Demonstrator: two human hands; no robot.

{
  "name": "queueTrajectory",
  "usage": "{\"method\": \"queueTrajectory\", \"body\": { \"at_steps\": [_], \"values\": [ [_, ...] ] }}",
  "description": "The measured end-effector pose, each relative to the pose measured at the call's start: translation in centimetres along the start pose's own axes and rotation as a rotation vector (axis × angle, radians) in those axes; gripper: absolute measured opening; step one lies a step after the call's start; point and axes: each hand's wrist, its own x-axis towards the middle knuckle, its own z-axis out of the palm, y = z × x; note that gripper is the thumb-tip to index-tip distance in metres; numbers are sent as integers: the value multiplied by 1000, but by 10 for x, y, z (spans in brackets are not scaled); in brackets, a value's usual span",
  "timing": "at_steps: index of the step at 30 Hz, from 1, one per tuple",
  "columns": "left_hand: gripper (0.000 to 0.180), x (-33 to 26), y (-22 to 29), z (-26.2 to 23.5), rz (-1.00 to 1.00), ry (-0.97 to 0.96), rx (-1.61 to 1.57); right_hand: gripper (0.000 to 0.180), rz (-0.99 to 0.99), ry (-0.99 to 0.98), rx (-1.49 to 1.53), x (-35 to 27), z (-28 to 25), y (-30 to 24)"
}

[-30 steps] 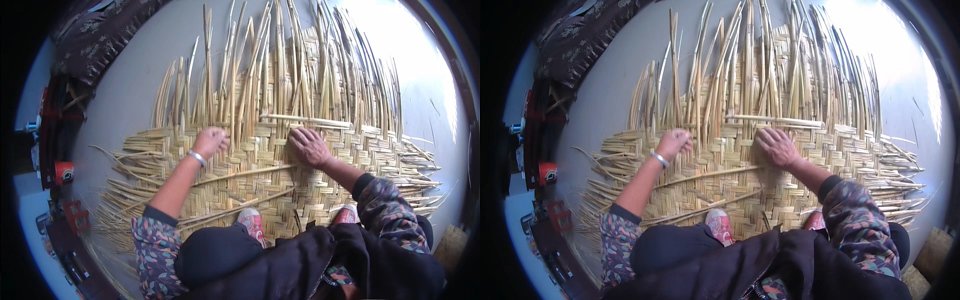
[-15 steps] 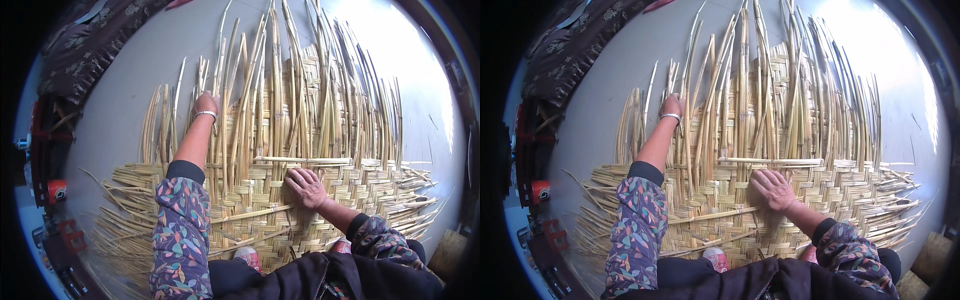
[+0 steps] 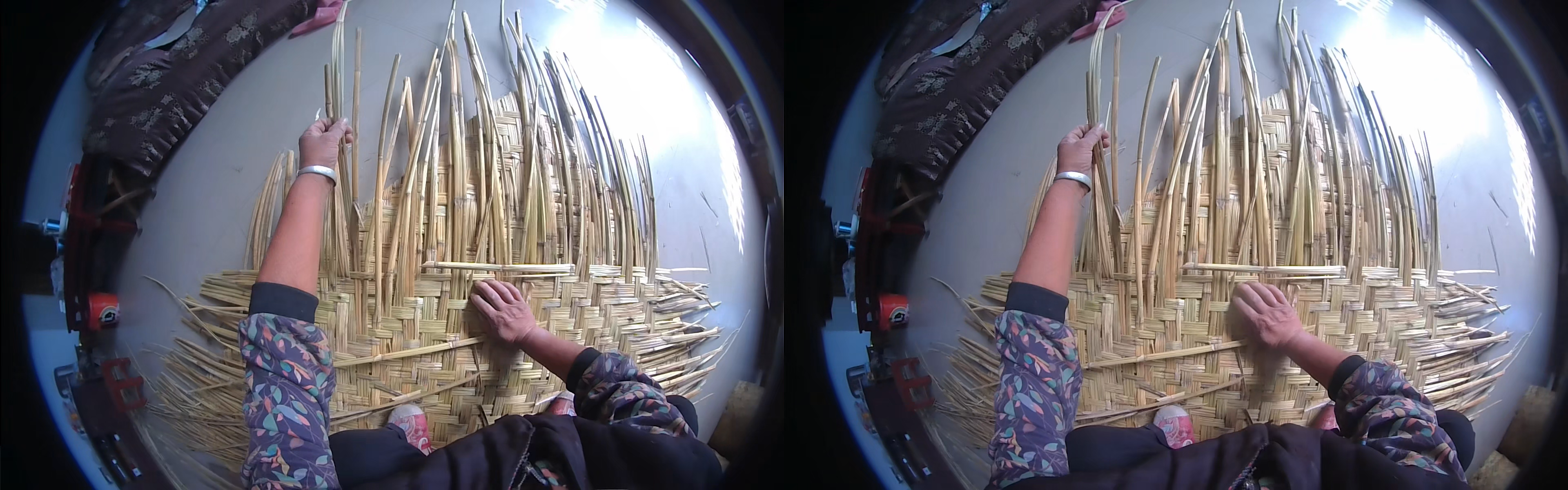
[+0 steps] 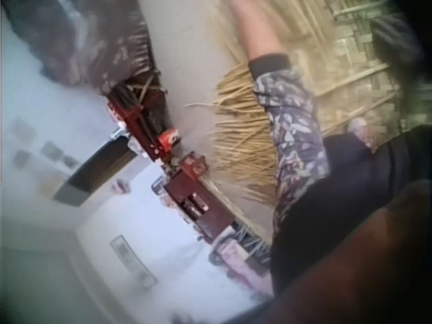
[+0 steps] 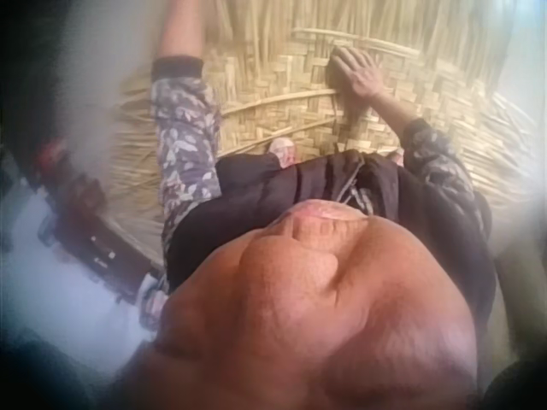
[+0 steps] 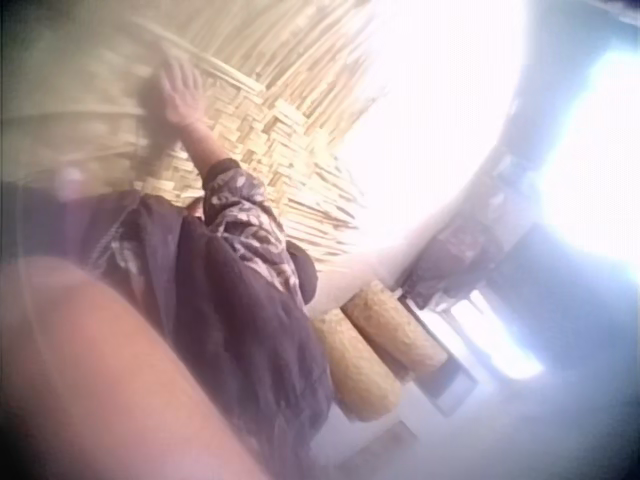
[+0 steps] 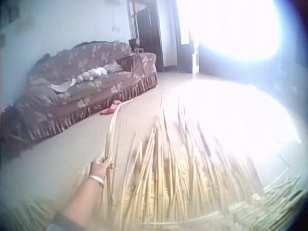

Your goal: The person weaves a basket by hand, interlacing dried palm leaves in a tight pattern. They repeatedly pick up new strands, thread them through the existing weave, and press the material flat to maintain tension.

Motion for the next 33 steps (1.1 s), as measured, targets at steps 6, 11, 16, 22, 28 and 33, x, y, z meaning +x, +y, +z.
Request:
{"method": "queueTrajectory", "body": {
  "at_steps": [6, 11, 16, 22, 28, 33],
  "values": [
    [14, -50, 85, 14, 98, -96, -42, 46, -28, 105, -65, 5, -3, -5],
    [13, -90, 107, 32, 171, -202, -84, 26, 151, 38, 214, 64, -69, -21],
    [20, -121, 102, 36, 179, -390, -25, 33, 197, 554, 859, 152, -198, -50],
    [21, -154, 94, 51, 172, -429, 148, 26, 220, 642, 1429, 165, -228, -48],
    [17, -169, 74, 51, 170, -435, 328, 22, 258, 653, 1823, 153, -200, -49],
    [21, -165, 72, 62, 249, -243, 611, 19, 159, 781, 1772, 151, -191, -60]
  ]
}}
